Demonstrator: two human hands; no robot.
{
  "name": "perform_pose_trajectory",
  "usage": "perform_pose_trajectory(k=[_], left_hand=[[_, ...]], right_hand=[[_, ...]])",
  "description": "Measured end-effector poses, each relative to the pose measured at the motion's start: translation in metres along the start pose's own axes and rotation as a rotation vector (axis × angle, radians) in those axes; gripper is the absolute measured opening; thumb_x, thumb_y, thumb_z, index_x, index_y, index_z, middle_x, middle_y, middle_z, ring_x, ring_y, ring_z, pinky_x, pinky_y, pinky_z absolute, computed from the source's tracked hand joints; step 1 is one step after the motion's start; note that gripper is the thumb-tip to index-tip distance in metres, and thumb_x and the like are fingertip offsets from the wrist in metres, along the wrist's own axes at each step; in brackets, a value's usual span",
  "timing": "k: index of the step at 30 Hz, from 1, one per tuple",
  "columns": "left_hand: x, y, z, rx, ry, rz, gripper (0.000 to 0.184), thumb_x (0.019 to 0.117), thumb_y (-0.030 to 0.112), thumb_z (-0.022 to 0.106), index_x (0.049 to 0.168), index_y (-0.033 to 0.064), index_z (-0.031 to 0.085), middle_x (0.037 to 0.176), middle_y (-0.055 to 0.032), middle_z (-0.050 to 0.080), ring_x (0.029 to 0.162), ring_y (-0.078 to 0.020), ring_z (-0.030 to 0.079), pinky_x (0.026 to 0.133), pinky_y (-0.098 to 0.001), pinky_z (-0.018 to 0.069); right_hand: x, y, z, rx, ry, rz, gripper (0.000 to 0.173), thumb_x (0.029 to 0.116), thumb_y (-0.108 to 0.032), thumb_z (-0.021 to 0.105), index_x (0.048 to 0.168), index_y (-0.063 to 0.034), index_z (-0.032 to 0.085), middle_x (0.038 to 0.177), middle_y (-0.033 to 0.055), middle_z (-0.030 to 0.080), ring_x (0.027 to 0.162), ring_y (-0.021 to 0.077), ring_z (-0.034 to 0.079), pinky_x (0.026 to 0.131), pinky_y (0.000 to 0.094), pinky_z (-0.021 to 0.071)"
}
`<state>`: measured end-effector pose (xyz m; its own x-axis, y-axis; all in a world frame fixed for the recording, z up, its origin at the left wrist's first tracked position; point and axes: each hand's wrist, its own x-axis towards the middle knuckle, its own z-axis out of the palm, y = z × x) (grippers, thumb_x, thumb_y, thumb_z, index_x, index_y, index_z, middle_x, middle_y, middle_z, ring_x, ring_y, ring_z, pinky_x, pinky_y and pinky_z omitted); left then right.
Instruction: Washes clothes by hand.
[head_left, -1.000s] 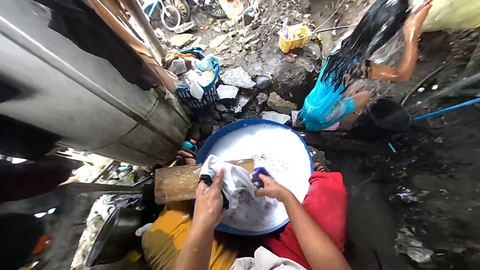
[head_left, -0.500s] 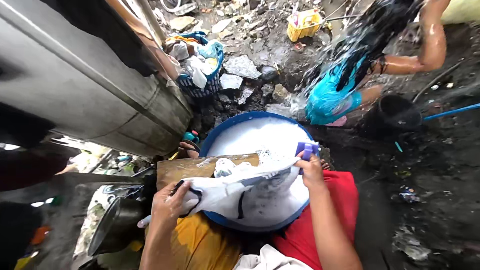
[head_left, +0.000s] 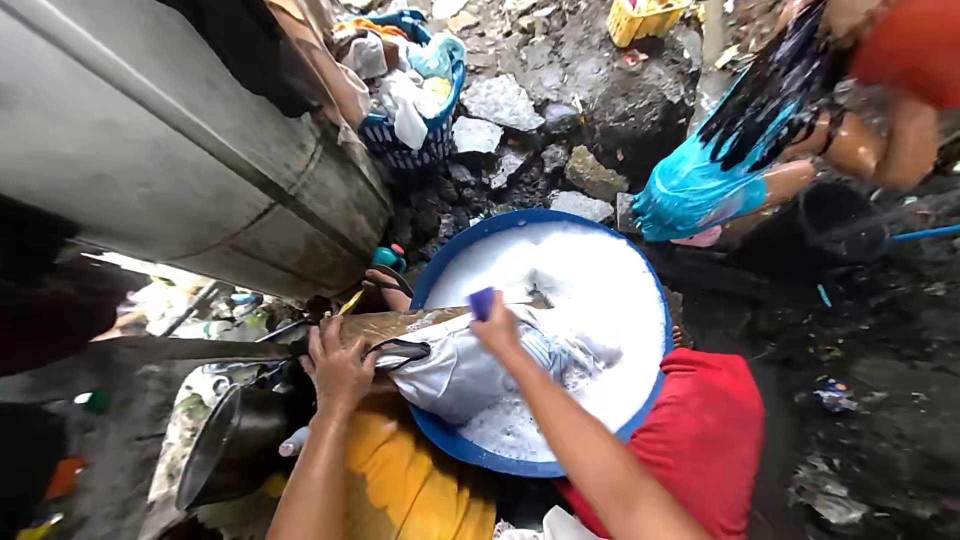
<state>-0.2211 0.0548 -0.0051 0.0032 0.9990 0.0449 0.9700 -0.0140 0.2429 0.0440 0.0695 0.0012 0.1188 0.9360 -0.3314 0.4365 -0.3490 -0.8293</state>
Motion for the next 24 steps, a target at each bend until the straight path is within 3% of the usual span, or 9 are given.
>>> perform_pose_trajectory(k=[3, 5, 7, 12, 15, 18, 20, 22, 24], left_hand=[[0.006, -0.011, -0.004, -0.055, -0.044, 0.028, 0.027, 0.0915, 0.011, 0.073, 0.115, -0.0011, 0.074, 0.16, -0.0284, 0.036, 0.147, -0.056, 0.028, 0.111, -0.0708, 0.0341], [0.005, -0.016, -0.001, -0.088, -0.034, 0.045, 0.025, 0.0921, 0.009, 0.07, 0.115, -0.0011, 0.073, 0.159, -0.0273, 0.039, 0.144, -0.0561, 0.033, 0.107, -0.0713, 0.0374], [0.006, -0.02, 0.004, -0.086, -0.027, 0.056, 0.024, 0.0939, 0.016, 0.07, 0.112, 0.0008, 0.074, 0.159, -0.0266, 0.038, 0.144, -0.057, 0.034, 0.104, -0.073, 0.0382], [0.004, -0.013, 0.01, -0.068, -0.006, -0.018, 0.023, 0.0918, 0.022, 0.073, 0.104, 0.0028, 0.075, 0.163, -0.0203, 0.035, 0.144, -0.0551, 0.034, 0.096, -0.0729, 0.0426], [0.006, -0.008, 0.005, -0.056, -0.04, -0.057, 0.021, 0.0933, 0.021, 0.074, 0.106, 0.0045, 0.075, 0.164, -0.017, 0.034, 0.144, -0.0539, 0.034, 0.097, -0.0717, 0.043], [0.003, -0.008, 0.001, -0.09, -0.085, -0.104, 0.025, 0.0904, 0.008, 0.073, 0.115, 0.0019, 0.074, 0.165, -0.0137, 0.034, 0.146, -0.0519, 0.034, 0.095, -0.0729, 0.0443], [0.004, -0.013, 0.003, -0.093, -0.071, -0.072, 0.025, 0.0908, 0.012, 0.075, 0.113, 0.0014, 0.073, 0.164, -0.0157, 0.035, 0.145, -0.0527, 0.034, 0.095, -0.0734, 0.0444], [0.004, -0.013, 0.008, -0.08, -0.052, -0.066, 0.024, 0.0912, 0.019, 0.077, 0.108, 0.0028, 0.074, 0.163, -0.016, 0.037, 0.144, -0.0527, 0.035, 0.093, -0.0724, 0.046], [0.004, -0.009, 0.007, -0.07, -0.048, -0.086, 0.024, 0.0913, 0.021, 0.077, 0.107, 0.0035, 0.074, 0.164, -0.015, 0.036, 0.145, -0.0519, 0.035, 0.093, -0.0716, 0.0464]], right_hand=[[-0.038, -0.054, 0.084, -0.126, -0.269, -0.269, 0.061, 0.0935, -0.022, 0.074, 0.145, 0.0001, 0.049, 0.127, 0.0216, 0.068, 0.113, 0.0352, 0.069, 0.097, 0.0538, 0.055], [-0.037, -0.04, 0.1, -0.198, -0.271, -0.36, 0.057, 0.0952, -0.026, 0.071, 0.145, -0.0031, 0.055, 0.128, 0.0206, 0.069, 0.116, 0.0353, 0.068, 0.098, 0.055, 0.0541], [-0.007, 0.005, 0.08, -0.212, -0.141, -0.235, 0.052, 0.0979, -0.033, 0.068, 0.141, -0.0047, 0.059, 0.119, 0.0192, 0.073, 0.112, 0.0348, 0.071, 0.097, 0.0566, 0.0548], [0.059, 0.086, 0.007, -0.129, 0.179, 0.159, 0.07, 0.0958, -0.034, 0.073, 0.147, 0.0005, 0.042, 0.116, 0.0312, 0.068, 0.108, 0.0498, 0.067, 0.091, 0.0676, 0.0523], [0.037, 0.027, 0.054, -0.036, 0.159, 0.064, 0.064, 0.0965, -0.029, 0.072, 0.146, 0.0004, 0.044, 0.112, 0.0286, 0.069, 0.104, 0.0463, 0.069, 0.089, 0.064, 0.0546], [-0.021, -0.044, 0.123, -0.163, -0.184, -0.195, 0.057, 0.0969, -0.033, 0.071, 0.14, 0.0008, 0.053, 0.109, 0.0219, 0.073, 0.102, 0.0379, 0.072, 0.09, 0.0566, 0.0567], [-0.007, -0.025, 0.105, -0.25, -0.223, -0.226, 0.059, 0.0982, -0.037, 0.069, 0.143, -0.0029, 0.051, 0.108, 0.0234, 0.073, 0.101, 0.0408, 0.072, 0.086, 0.061, 0.0565], [0.027, 0.038, 0.046, -0.259, -0.063, -0.101, 0.062, 0.0982, -0.038, 0.069, 0.145, -0.002, 0.049, 0.107, 0.0294, 0.071, 0.099, 0.0481, 0.07, 0.083, 0.0669, 0.0544], [0.061, 0.093, -0.01, -0.239, 0.141, 0.092, 0.068, 0.0972, -0.035, 0.071, 0.147, 0.003, 0.043, 0.115, 0.0353, 0.067, 0.107, 0.054, 0.066, 0.09, 0.0709, 0.0507]])
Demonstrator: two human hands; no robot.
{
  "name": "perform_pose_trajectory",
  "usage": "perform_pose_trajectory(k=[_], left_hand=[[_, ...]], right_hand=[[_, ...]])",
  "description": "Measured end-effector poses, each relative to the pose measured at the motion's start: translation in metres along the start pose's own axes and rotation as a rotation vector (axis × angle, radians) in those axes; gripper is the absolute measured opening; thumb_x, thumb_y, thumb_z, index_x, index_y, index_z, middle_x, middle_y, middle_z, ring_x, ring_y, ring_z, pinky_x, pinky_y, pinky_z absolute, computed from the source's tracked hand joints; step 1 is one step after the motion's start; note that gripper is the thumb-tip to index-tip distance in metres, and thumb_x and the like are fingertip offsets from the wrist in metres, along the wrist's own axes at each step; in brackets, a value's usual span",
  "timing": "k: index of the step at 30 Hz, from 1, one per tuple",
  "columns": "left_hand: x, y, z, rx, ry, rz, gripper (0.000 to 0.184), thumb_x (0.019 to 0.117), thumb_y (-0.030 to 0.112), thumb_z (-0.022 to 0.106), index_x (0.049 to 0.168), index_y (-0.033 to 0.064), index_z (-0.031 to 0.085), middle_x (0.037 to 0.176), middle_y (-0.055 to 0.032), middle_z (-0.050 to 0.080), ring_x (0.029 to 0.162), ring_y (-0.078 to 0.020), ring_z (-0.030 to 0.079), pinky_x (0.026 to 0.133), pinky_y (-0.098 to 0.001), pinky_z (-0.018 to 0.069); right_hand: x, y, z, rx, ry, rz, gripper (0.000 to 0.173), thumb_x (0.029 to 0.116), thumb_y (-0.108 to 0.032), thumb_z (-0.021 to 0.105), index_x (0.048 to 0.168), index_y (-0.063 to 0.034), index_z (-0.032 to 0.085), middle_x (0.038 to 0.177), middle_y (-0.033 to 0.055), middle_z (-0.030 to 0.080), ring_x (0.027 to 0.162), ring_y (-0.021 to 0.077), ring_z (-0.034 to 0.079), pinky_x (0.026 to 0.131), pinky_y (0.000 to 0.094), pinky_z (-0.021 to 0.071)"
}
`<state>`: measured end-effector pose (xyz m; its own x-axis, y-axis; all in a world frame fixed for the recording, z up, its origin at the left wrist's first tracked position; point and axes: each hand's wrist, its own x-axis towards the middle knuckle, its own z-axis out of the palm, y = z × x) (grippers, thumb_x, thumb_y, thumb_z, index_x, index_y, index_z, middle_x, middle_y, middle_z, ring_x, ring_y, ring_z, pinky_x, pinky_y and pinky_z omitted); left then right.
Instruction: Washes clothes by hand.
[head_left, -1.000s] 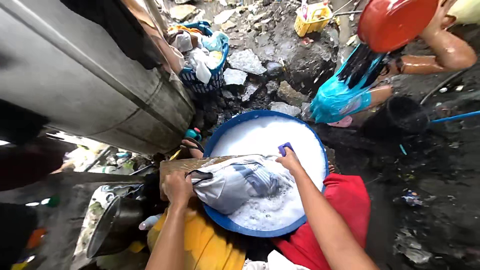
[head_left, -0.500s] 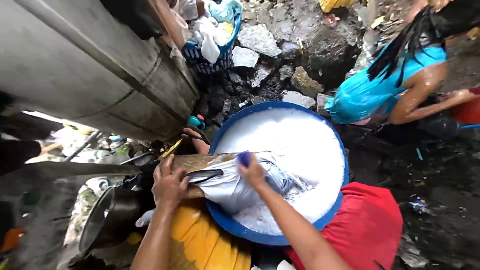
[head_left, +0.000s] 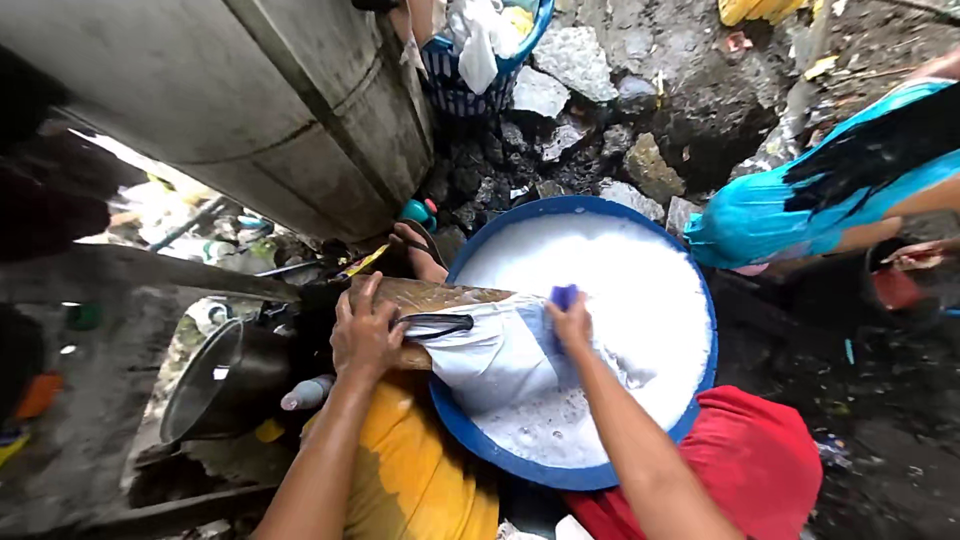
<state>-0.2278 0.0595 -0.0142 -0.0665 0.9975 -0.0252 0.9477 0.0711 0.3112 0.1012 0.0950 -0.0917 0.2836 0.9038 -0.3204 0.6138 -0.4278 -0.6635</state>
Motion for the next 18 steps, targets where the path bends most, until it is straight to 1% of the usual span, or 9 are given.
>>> perform_pose_trajectory(k=[2, 3, 6, 8, 9, 11, 14, 16, 18], left_hand=[[0.0, 0.002, -0.002, 0.004, 0.001, -0.006, 0.023, 0.0915, 0.02, 0.077, 0.107, 0.0037, 0.075, 0.164, -0.0143, 0.035, 0.145, -0.0517, 0.034, 0.093, -0.0706, 0.0459], [0.0, 0.002, -0.002, 0.005, 0.003, -0.001, 0.022, 0.0916, 0.02, 0.077, 0.107, 0.0037, 0.075, 0.164, -0.0142, 0.035, 0.145, -0.0517, 0.034, 0.094, -0.0702, 0.0458], [0.002, -0.003, 0.001, 0.034, -0.004, 0.013, 0.022, 0.0912, 0.02, 0.077, 0.106, 0.0043, 0.074, 0.164, -0.0126, 0.036, 0.145, -0.0507, 0.035, 0.093, -0.0701, 0.0464], [0.001, -0.003, 0.003, 0.032, -0.005, 0.018, 0.024, 0.0893, 0.014, 0.078, 0.111, 0.0026, 0.074, 0.164, -0.013, 0.036, 0.145, -0.0523, 0.034, 0.092, -0.0724, 0.0465], [0.0, -0.005, 0.004, 0.034, 0.005, 0.029, 0.025, 0.0895, 0.014, 0.077, 0.111, 0.0025, 0.074, 0.164, -0.0131, 0.037, 0.144, -0.0524, 0.035, 0.092, -0.072, 0.0465], [0.002, -0.008, 0.006, 0.047, 0.024, 0.042, 0.023, 0.091, 0.021, 0.077, 0.107, 0.0041, 0.074, 0.164, -0.0119, 0.037, 0.144, -0.0509, 0.037, 0.092, -0.0701, 0.0476], [0.0, -0.005, 0.006, 0.022, 0.036, 0.045, 0.022, 0.0906, 0.023, 0.078, 0.103, 0.0043, 0.074, 0.163, -0.0119, 0.038, 0.142, -0.0514, 0.038, 0.091, -0.0698, 0.0472], [0.001, -0.004, 0.005, 0.03, 0.053, 0.05, 0.022, 0.0899, 0.022, 0.079, 0.102, 0.0041, 0.075, 0.162, -0.0119, 0.039, 0.141, -0.0515, 0.039, 0.091, -0.0691, 0.0476], [0.002, -0.004, 0.005, 0.037, 0.065, 0.05, 0.023, 0.0898, 0.023, 0.079, 0.102, 0.0037, 0.075, 0.161, -0.0127, 0.041, 0.141, -0.052, 0.04, 0.091, -0.069, 0.0476]], right_hand=[[0.011, 0.0, -0.01, 0.028, 0.079, 0.151, 0.068, 0.0975, -0.029, 0.071, 0.148, 0.004, 0.039, 0.122, 0.0341, 0.065, 0.115, 0.0525, 0.064, 0.097, 0.068, 0.0487], [0.0, -0.021, 0.0, 0.061, 0.084, 0.128, 0.067, 0.0983, -0.027, 0.07, 0.149, 0.0043, 0.038, 0.121, 0.0338, 0.065, 0.114, 0.0519, 0.064, 0.096, 0.0674, 0.0496], [-0.066, -0.115, 0.061, 0.14, -0.064, -0.158, 0.06, 0.0969, -0.027, 0.072, 0.141, 0.0048, 0.047, 0.107, 0.0288, 0.07, 0.1, 0.0459, 0.07, 0.087, 0.0632, 0.0556], [-0.099, -0.148, 0.084, 0.054, -0.233, -0.352, 0.057, 0.0964, -0.033, 0.073, 0.136, 0.0014, 0.052, 0.103, 0.0231, 0.072, 0.093, 0.0405, 0.073, 0.08, 0.0597, 0.0584], [-0.094, -0.142, 0.081, 0.02, -0.27, -0.394, 0.057, 0.0968, -0.035, 0.072, 0.138, -0.0002, 0.052, 0.103, 0.023, 0.072, 0.093, 0.0409, 0.073, 0.078, 0.0603, 0.0583], [-0.054, -0.091, 0.053, 0.007, -0.19, -0.328, 0.06, 0.0978, -0.035, 0.071, 0.142, 0.001, 0.05, 0.104, 0.0277, 0.071, 0.097, 0.0462, 0.071, 0.08, 0.0648, 0.056], [0.008, 0.004, 0.001, -0.028, 0.045, 0.037, 0.069, 0.0968, -0.035, 0.072, 0.146, 0.0035, 0.043, 0.116, 0.0347, 0.067, 0.108, 0.0527, 0.066, 0.091, 0.0694, 0.0509], [0.011, -0.008, -0.006, 0.01, 0.097, 0.18, 0.069, 0.0973, -0.03, 0.072, 0.149, 0.0032, 0.039, 0.125, 0.0343, 0.064, 0.118, 0.0514, 0.062, 0.099, 0.0663, 0.0478], [-0.022, -0.065, 0.027, 0.122, 0.061, 0.025, 0.066, 0.0989, -0.025, 0.068, 0.15, 0.0043, 0.039, 0.122, 0.0335, 0.065, 0.114, 0.0504, 0.064, 0.097, 0.0655, 0.0502]])
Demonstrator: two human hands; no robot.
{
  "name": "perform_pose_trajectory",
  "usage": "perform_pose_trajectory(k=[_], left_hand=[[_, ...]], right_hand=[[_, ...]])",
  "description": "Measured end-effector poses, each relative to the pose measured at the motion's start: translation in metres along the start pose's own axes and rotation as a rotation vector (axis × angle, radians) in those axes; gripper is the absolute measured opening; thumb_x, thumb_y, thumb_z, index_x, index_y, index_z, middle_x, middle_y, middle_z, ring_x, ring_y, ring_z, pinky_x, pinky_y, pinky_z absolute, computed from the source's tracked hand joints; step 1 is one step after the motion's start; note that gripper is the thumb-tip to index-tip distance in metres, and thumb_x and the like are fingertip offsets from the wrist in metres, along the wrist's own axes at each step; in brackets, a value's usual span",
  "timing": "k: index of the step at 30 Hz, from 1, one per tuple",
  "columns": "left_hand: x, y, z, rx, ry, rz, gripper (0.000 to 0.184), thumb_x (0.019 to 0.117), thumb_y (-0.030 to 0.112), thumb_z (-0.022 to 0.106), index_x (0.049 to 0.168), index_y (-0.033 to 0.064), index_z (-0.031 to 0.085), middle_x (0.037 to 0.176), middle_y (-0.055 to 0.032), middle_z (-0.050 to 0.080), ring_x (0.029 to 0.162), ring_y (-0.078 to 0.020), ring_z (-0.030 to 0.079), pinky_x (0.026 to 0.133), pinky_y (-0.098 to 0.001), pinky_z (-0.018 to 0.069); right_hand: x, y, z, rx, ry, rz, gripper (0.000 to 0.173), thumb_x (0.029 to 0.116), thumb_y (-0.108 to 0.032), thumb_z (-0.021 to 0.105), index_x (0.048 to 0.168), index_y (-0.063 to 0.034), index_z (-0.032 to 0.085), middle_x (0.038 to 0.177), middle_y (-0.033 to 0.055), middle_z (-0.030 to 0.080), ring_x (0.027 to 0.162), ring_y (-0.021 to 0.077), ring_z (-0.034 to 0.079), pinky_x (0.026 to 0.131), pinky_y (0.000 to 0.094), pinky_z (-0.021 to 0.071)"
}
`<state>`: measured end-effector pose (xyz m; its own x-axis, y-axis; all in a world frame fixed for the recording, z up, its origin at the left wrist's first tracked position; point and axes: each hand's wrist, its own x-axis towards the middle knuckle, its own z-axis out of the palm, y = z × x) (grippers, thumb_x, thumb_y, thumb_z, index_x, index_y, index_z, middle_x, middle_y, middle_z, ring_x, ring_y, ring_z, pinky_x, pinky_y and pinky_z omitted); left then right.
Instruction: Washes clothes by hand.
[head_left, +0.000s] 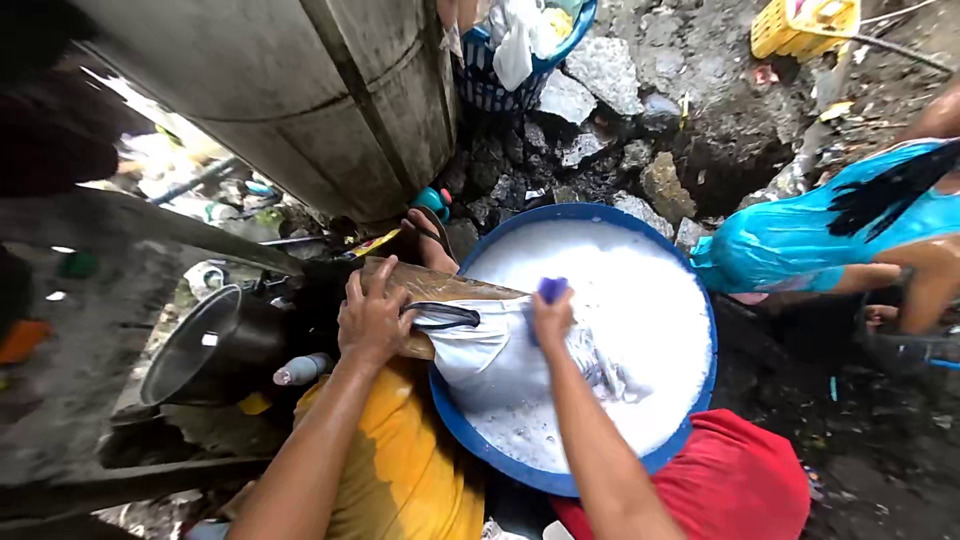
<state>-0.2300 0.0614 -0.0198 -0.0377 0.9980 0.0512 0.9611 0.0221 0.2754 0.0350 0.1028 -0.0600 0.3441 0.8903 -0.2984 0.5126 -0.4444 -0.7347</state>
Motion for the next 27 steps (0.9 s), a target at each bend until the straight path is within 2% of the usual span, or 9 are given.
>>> perform_pose_trajectory(k=[3, 5, 7, 10, 13, 17, 19, 23, 27], left_hand=[[-0.003, 0.0, -0.002, -0.025, -0.015, 0.003, 0.022, 0.0902, 0.017, 0.078, 0.107, 0.0028, 0.075, 0.16, -0.0147, 0.043, 0.14, -0.0538, 0.04, 0.091, -0.0716, 0.0472], [-0.003, 0.001, -0.003, -0.04, -0.039, 0.01, 0.023, 0.0923, 0.018, 0.075, 0.109, 0.002, 0.074, 0.16, -0.0164, 0.041, 0.142, -0.0559, 0.037, 0.092, -0.0731, 0.0457], [-0.004, 0.004, -0.004, -0.044, -0.049, 0.0, 0.022, 0.0934, 0.021, 0.075, 0.106, 0.0031, 0.074, 0.163, -0.0131, 0.038, 0.143, -0.0546, 0.035, 0.093, -0.0729, 0.0454], [-0.004, 0.005, -0.004, -0.039, -0.038, -0.012, 0.02, 0.0931, 0.023, 0.076, 0.103, 0.0058, 0.075, 0.164, -0.0091, 0.038, 0.144, -0.053, 0.035, 0.092, -0.0712, 0.0465], [0.0, 0.002, -0.004, -0.012, -0.045, -0.015, 0.022, 0.0935, 0.025, 0.075, 0.106, 0.0061, 0.076, 0.163, -0.0101, 0.039, 0.145, -0.0523, 0.035, 0.093, -0.0699, 0.046], [-0.001, 0.003, -0.005, -0.038, -0.063, -0.005, 0.024, 0.0938, 0.013, 0.071, 0.116, 0.0044, 0.074, 0.163, -0.0128, 0.039, 0.145, -0.055, 0.033, 0.093, -0.0735, 0.0444], [-0.001, 0.001, -0.005, -0.044, -0.041, 0.01, 0.022, 0.0931, 0.019, 0.075, 0.108, 0.0029, 0.074, 0.162, -0.0148, 0.04, 0.142, -0.0563, 0.035, 0.091, -0.0734, 0.0454], [-0.001, 0.001, -0.002, -0.032, -0.02, 0.009, 0.023, 0.0925, 0.025, 0.075, 0.103, 0.0038, 0.074, 0.161, -0.0134, 0.041, 0.142, -0.0551, 0.036, 0.089, -0.0712, 0.0474], [0.0, 0.001, -0.002, -0.025, -0.026, -0.005, 0.023, 0.0939, 0.025, 0.074, 0.105, 0.0048, 0.074, 0.162, -0.0115, 0.04, 0.144, -0.0544, 0.035, 0.09, -0.0712, 0.0461]], right_hand=[[-0.076, -0.071, 0.061, -0.021, -0.26, -0.316, 0.057, 0.0982, -0.031, 0.071, 0.139, 0.0027, 0.048, 0.106, 0.0254, 0.071, 0.097, 0.0423, 0.072, 0.082, 0.0608, 0.058], [-0.067, -0.058, 0.051, -0.096, -0.32, -0.376, 0.06, 0.0983, -0.035, 0.071, 0.141, 0.0016, 0.049, 0.105, 0.026, 0.071, 0.096, 0.0437, 0.072, 0.08, 0.0622, 0.0572], [-0.022, 0.006, 0.014, -0.138, -0.189, -0.234, 0.066, 0.098, -0.04, 0.069, 0.145, -0.0002, 0.046, 0.105, 0.0299, 0.07, 0.097, 0.0486, 0.07, 0.081, 0.0667, 0.0546], [0.031, 0.068, -0.036, -0.184, 0.025, 0.094, 0.072, 0.0972, -0.037, 0.071, 0.148, 0.0033, 0.039, 0.123, 0.0345, 0.064, 0.116, 0.0517, 0.063, 0.099, 0.0667, 0.0484], [0.007, 0.014, 0.002, -0.034, 0.043, 0.002, 0.067, 0.0965, -0.026, 0.071, 0.148, 0.0049, 0.042, 0.124, 0.0328, 0.065, 0.115, 0.0487, 0.065, 0.098, 0.065, 0.0502], [-0.079, -0.09, 0.067, -0.075, -0.28, -0.363, 0.057, 0.0964, -0.03, 0.072, 0.137, 0.0056, 0.052, 0.111, 0.0247, 0.071, 0.101, 0.04, 0.072, 0.087, 0.0587, 0.0572], [-0.059, -0.071, 0.043, -0.112, -0.32, -0.333, 0.059, 0.0981, -0.032, 0.07, 0.14, 0.0046, 0.051, 0.114, 0.0261, 0.071, 0.105, 0.0419, 0.071, 0.09, 0.0612, 0.0553], [0.029, 0.065, -0.024, -0.165, 0.033, -0.025, 0.071, 0.0963, -0.037, 0.072, 0.146, 0.0051, 0.042, 0.117, 0.0356, 0.066, 0.108, 0.053, 0.066, 0.092, 0.07, 0.0502], [0.004, 0.002, 0.015, -0.002, 0.037, -0.042, 0.066, 0.0958, -0.024, 0.072, 0.147, 0.0056, 0.043, 0.123, 0.0321, 0.066, 0.115, 0.0474, 0.065, 0.098, 0.0636, 0.0507]])
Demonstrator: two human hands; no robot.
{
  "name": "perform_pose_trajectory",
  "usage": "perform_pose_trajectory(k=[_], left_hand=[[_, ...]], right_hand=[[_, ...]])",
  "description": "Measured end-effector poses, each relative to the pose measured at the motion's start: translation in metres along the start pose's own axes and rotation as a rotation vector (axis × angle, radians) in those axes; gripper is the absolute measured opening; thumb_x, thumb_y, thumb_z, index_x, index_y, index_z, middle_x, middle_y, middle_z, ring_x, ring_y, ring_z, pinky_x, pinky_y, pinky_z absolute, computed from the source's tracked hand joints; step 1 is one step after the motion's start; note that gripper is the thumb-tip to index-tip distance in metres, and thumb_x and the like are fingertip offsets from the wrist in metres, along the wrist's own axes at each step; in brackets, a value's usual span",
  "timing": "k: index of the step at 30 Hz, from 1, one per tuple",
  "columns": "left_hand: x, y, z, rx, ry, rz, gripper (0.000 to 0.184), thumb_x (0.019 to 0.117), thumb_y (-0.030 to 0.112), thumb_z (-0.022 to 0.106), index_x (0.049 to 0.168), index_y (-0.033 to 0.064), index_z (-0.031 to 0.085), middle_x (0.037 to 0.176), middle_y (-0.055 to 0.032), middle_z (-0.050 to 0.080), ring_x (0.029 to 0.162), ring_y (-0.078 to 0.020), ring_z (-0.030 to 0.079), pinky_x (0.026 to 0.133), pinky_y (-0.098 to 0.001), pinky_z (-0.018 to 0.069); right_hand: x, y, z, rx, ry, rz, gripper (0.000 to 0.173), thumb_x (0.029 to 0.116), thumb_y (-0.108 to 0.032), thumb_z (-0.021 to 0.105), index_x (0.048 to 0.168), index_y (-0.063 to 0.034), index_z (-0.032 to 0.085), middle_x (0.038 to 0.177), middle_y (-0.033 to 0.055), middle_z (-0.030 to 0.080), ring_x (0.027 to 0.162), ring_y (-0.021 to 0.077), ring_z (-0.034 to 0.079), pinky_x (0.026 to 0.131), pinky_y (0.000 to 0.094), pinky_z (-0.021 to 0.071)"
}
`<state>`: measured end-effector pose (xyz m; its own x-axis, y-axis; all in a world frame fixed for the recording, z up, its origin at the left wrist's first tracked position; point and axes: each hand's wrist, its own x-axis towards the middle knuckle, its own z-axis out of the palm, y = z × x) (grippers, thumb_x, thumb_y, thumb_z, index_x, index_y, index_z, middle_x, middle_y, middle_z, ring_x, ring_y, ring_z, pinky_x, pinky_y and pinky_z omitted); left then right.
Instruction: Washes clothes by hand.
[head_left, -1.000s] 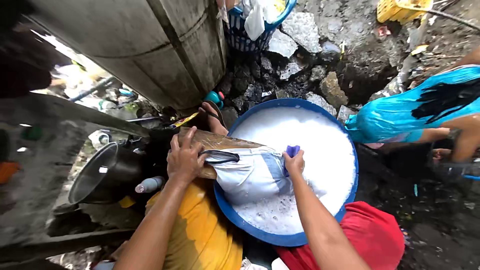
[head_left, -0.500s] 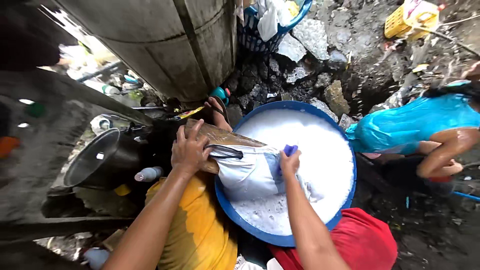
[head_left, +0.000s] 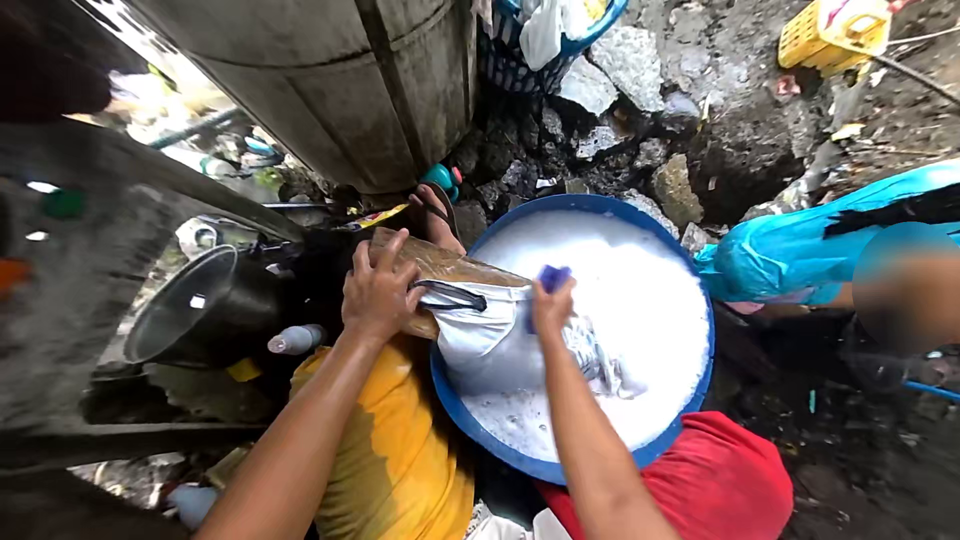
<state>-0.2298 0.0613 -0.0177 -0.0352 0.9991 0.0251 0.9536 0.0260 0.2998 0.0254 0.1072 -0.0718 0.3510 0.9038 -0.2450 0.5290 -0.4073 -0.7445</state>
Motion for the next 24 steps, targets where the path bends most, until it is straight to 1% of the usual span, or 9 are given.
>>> perform_pose_trajectory(k=[4, 6, 9, 11, 14, 16, 18, 21, 24], left_hand=[[-0.002, 0.002, -0.002, 0.002, -0.056, -0.019, 0.024, 0.0952, 0.014, 0.069, 0.117, 0.0029, 0.073, 0.164, -0.011, 0.037, 0.146, -0.0532, 0.032, 0.094, -0.0718, 0.0449], [-0.001, -0.001, -0.001, -0.003, -0.036, 0.001, 0.024, 0.0935, 0.019, 0.073, 0.11, 0.0022, 0.073, 0.163, -0.0124, 0.038, 0.144, -0.0544, 0.034, 0.092, -0.0728, 0.0454], [-0.003, -0.001, 0.002, -0.025, -0.007, 0.012, 0.023, 0.0916, 0.021, 0.076, 0.106, 0.0027, 0.074, 0.162, -0.0139, 0.04, 0.143, -0.0558, 0.035, 0.09, -0.0731, 0.0457], [-0.001, -0.002, 0.003, -0.015, 0.008, 0.016, 0.023, 0.0917, 0.022, 0.075, 0.104, 0.0035, 0.074, 0.162, -0.0125, 0.04, 0.143, -0.0548, 0.035, 0.09, -0.0722, 0.0461], [0.0, -0.001, 0.002, -0.006, 0.0, 0.005, 0.024, 0.0933, 0.024, 0.074, 0.105, 0.0041, 0.074, 0.163, -0.011, 0.039, 0.145, -0.0538, 0.034, 0.091, -0.0719, 0.0461], [-0.001, 0.002, -0.004, -0.002, -0.053, -0.022, 0.024, 0.0935, 0.02, 0.073, 0.111, 0.0044, 0.074, 0.164, -0.0109, 0.037, 0.146, -0.0536, 0.032, 0.092, -0.0726, 0.0452], [0.0, 0.005, -0.008, -0.011, -0.083, -0.035, 0.026, 0.0917, 0.012, 0.073, 0.116, 0.0034, 0.073, 0.165, -0.0115, 0.035, 0.146, -0.0541, 0.031, 0.093, -0.0731, 0.045], [0.001, 0.003, -0.006, -0.006, -0.056, -0.012, 0.024, 0.0946, 0.022, 0.073, 0.111, 0.0039, 0.074, 0.164, -0.0121, 0.036, 0.145, -0.0542, 0.033, 0.091, -0.0725, 0.0457], [-0.002, 0.003, -0.003, -0.004, -0.052, -0.019, 0.025, 0.0948, 0.025, 0.072, 0.109, 0.0048, 0.074, 0.164, -0.0109, 0.036, 0.145, -0.0538, 0.033, 0.091, -0.072, 0.0456]], right_hand=[[-0.084, -0.097, 0.049, -0.044, -0.35, -0.302, 0.058, 0.0964, -0.032, 0.072, 0.138, 0.0032, 0.051, 0.111, 0.0234, 0.072, 0.101, 0.0388, 0.072, 0.086, 0.0586, 0.0575], [-0.059, -0.064, 0.025, -0.065, -0.314, -0.27, 0.06, 0.0968, -0.033, 0.072, 0.139, 0.0042, 0.051, 0.111, 0.0257, 0.071, 0.103, 0.0411, 0.071, 0.09, 0.0606, 0.0559], [0.002, 0.037, -0.031, -0.112, -0.058, -0.023, 0.068, 0.0967, -0.034, 0.071, 0.143, 0.0087, 0.046, 0.119, 0.0342, 0.066, 0.112, 0.0502, 0.066, 0.097, 0.0667, 0.0501], [0.021, 0.062, -0.045, -0.147, 0.026, 0.126, 0.072, 0.0971, -0.035, 0.072, 0.146, 0.0067, 0.04, 0.123, 0.0353, 0.064, 0.116, 0.0523, 0.063, 0.098, 0.0674, 0.0484], [-0.016, 0.0, -0.001, -0.033, -0.019, -0.006, 0.067, 0.096, -0.028, 0.072, 0.146, 0.0065, 0.043, 0.119, 0.0319, 0.067, 0.113, 0.0471, 0.066, 0.097, 0.0629, 0.0517], [-0.075, -0.059, 0.037, -0.033, -0.209, -0.196, 0.063, 0.0953, -0.031, 0.073, 0.141, 0.0049, 0.048, 0.109, 0.0264, 0.072, 0.102, 0.0422, 0.071, 0.089, 0.0607, 0.0564], [-0.102, -0.078, 0.041, -0.097, -0.349, -0.35, 0.059, 0.0964, -0.034, 0.072, 0.137, 0.0045, 0.052, 0.105, 0.0238, 0.073, 0.097, 0.0399, 0.073, 0.084, 0.0594, 0.058], [-0.055, 0.009, 0.002, -0.129, -0.187, -0.248, 0.065, 0.0966, -0.037, 0.071, 0.142, 0.0042, 0.05, 0.108, 0.0286, 0.071, 0.099, 0.046, 0.071, 0.085, 0.0652, 0.0556], [-0.006, 0.091, -0.049, -0.173, 0.016, 0.116, 0.074, 0.0957, -0.037, 0.073, 0.147, 0.0055, 0.041, 0.125, 0.0359, 0.063, 0.116, 0.0522, 0.063, 0.099, 0.0669, 0.0483]])
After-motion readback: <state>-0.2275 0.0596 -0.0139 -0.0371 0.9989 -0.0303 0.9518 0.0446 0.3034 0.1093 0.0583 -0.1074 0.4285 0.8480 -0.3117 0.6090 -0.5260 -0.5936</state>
